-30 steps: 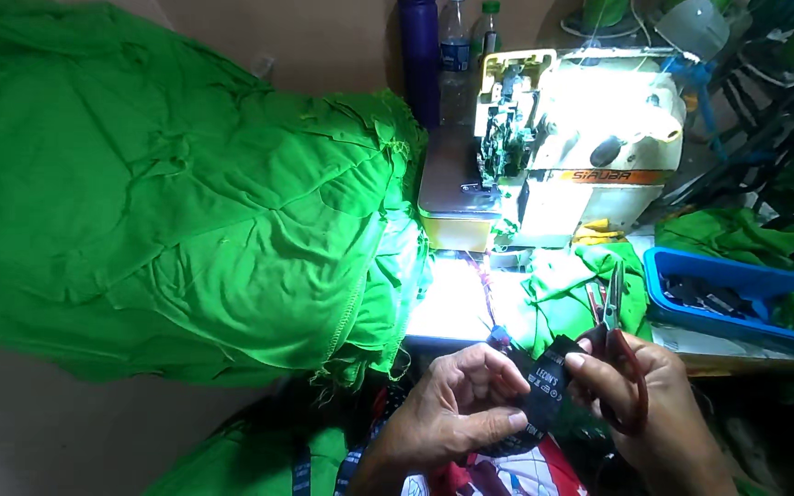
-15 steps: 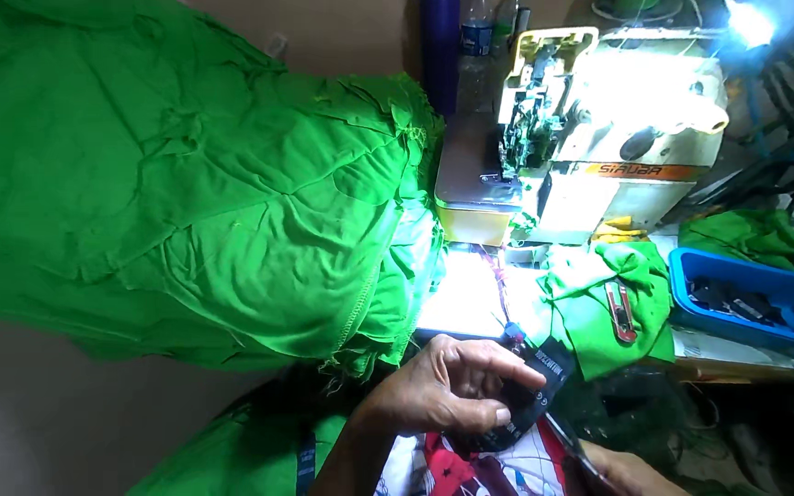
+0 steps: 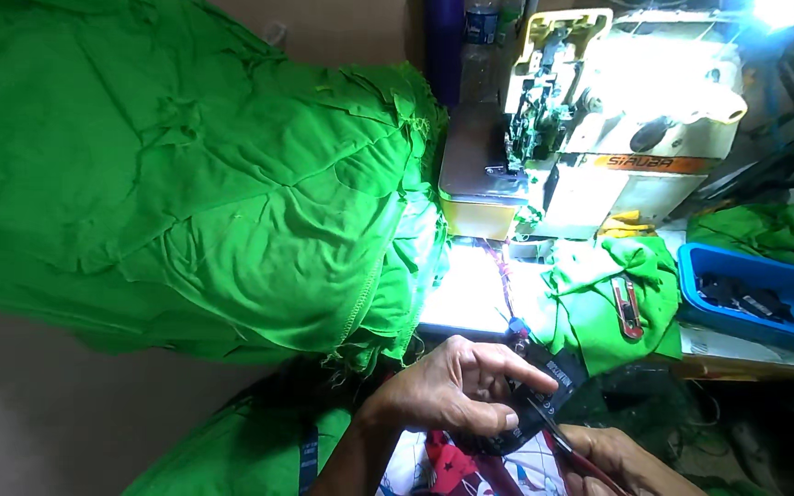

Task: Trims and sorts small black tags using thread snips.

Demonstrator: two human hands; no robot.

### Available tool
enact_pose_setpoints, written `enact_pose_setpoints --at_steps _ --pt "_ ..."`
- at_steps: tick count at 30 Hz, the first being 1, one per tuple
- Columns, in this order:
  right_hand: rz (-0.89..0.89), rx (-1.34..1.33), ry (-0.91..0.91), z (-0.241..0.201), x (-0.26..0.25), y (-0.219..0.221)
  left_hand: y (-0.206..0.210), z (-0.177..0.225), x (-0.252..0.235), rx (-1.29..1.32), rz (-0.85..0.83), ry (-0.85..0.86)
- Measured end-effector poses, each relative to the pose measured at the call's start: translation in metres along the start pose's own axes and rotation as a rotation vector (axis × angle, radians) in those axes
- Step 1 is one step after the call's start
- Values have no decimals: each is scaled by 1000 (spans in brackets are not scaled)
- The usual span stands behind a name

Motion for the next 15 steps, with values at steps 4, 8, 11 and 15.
enact_pose_setpoints --at_steps 4,8,11,15 --pt "3 -12 10 3 -1 0 -1 -1 0 -16 2 -15" --pt "-22 33 17 2 -1 1 -2 -3 1 -45 13 0" --pt "-8 32 22 1 -2 2 -2 -4 1 -49 9 3" --pt "26 -20 20 3 -3 2 -1 -1 1 -54 19 -7"
Point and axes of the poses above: each hand's wrist, its own x-axis away from the middle knuckle, its own y-axis out of the palm, z = x × y, the point moved 3 cm from there along -x, towards the middle knuckle, and after that the axes turned 6 degrees about -x, right-handed, at the moved point
